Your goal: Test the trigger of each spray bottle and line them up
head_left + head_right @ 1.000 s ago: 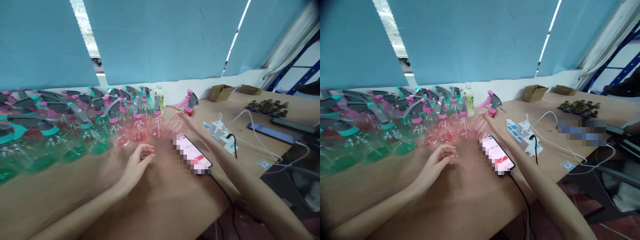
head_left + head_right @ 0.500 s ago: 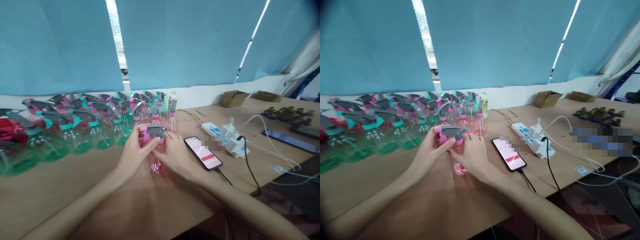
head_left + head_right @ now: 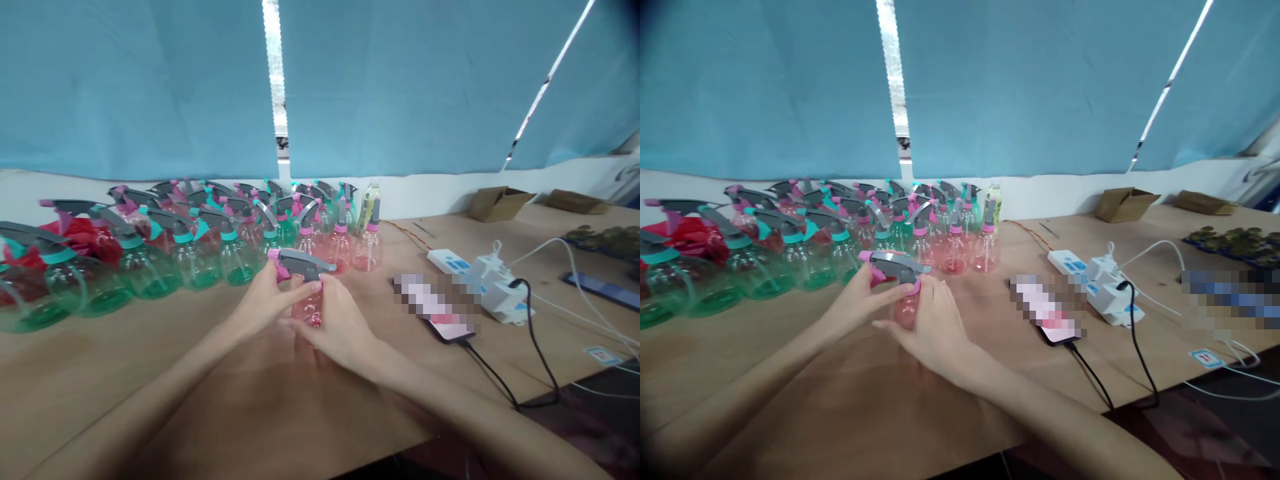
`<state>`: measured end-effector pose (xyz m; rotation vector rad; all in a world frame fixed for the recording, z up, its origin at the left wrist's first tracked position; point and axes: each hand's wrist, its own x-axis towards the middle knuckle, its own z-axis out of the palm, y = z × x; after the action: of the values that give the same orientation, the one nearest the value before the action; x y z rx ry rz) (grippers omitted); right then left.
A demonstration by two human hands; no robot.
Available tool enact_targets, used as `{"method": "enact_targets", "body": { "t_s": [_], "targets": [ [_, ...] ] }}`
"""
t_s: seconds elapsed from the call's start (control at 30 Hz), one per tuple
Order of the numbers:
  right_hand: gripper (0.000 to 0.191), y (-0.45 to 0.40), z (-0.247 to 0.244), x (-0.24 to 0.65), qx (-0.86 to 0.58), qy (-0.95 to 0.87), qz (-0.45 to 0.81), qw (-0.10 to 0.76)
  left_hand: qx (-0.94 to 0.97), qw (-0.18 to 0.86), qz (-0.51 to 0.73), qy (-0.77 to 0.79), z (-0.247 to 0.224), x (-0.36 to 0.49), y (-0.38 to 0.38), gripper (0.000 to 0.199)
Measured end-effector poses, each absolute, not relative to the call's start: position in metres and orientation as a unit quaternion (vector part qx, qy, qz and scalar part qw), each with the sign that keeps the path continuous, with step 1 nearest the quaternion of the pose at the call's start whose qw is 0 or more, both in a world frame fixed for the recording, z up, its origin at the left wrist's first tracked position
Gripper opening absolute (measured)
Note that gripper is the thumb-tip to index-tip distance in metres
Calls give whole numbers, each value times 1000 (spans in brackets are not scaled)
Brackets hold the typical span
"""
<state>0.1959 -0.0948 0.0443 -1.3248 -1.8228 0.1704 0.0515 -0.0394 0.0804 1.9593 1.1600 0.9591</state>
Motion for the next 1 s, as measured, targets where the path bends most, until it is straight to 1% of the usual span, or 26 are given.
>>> {"method": "enact_targets", "body": {
  "t_s": [0.07, 0.1, 0.17, 0.23, 0.3, 0.33, 0.4, 0.47, 0.53, 0.6, 0.67, 0.73, 0.8, 0.9, 1.0],
  "targets": [
    [52, -100, 44, 195, -486, -752, 102, 433, 763, 322, 377, 415, 76, 42, -31, 60],
    [56, -102, 43, 195, -475, -760, 110, 430, 768, 315, 381, 406, 73, 38, -28, 61],
    [59, -106, 42, 192, -478, -764, 111, 419, 777, 292, 389, 400, 71, 33, -26, 55],
    [60, -109, 41, 189, -496, -759, 100, 410, 792, 259, 388, 393, 71, 32, -29, 45],
    [58, -111, 41, 185, -518, -750, 79, 403, 808, 229, 381, 386, 74, 34, -37, 41],
    [57, -112, 42, 182, -531, -745, 61, 398, 815, 216, 379, 382, 77, 35, -42, 43],
    [56, -112, 43, 177, -559, -735, 20, 384, 818, 201, 386, 376, 82, 38, -50, 52],
    [58, -112, 44, 171, -578, -728, -14, 369, 812, 210, 389, 382, 86, 41, -57, 60],
    [63, -111, 43, 165, -583, -727, -32, 360, 795, 245, 389, 396, 89, 43, -60, 60],
    [68, -110, 41, 158, -580, -731, -43, 357, 766, 291, 400, 410, 89, 44, -59, 58],
    [74, -110, 36, 152, -573, -738, -43, 355, 736, 331, 416, 418, 88, 45, -58, 49],
    [81, -111, 32, 150, -558, -750, -23, 354, 718, 347, 430, 424, 86, 46, -56, 36],
    [87, -110, 30, 153, -533, -771, 20, 348, 716, 340, 442, 420, 83, 44, -55, 26],
    [91, -105, 32, 173, -476, -808, 116, 326, 726, 319, 457, 402, 80, 39, -53, 25],
    [82, -95, 30, 203, -420, -838, 177, 301, 736, 311, 460, 387, 79, 34, -50, 29]
  ]
}}
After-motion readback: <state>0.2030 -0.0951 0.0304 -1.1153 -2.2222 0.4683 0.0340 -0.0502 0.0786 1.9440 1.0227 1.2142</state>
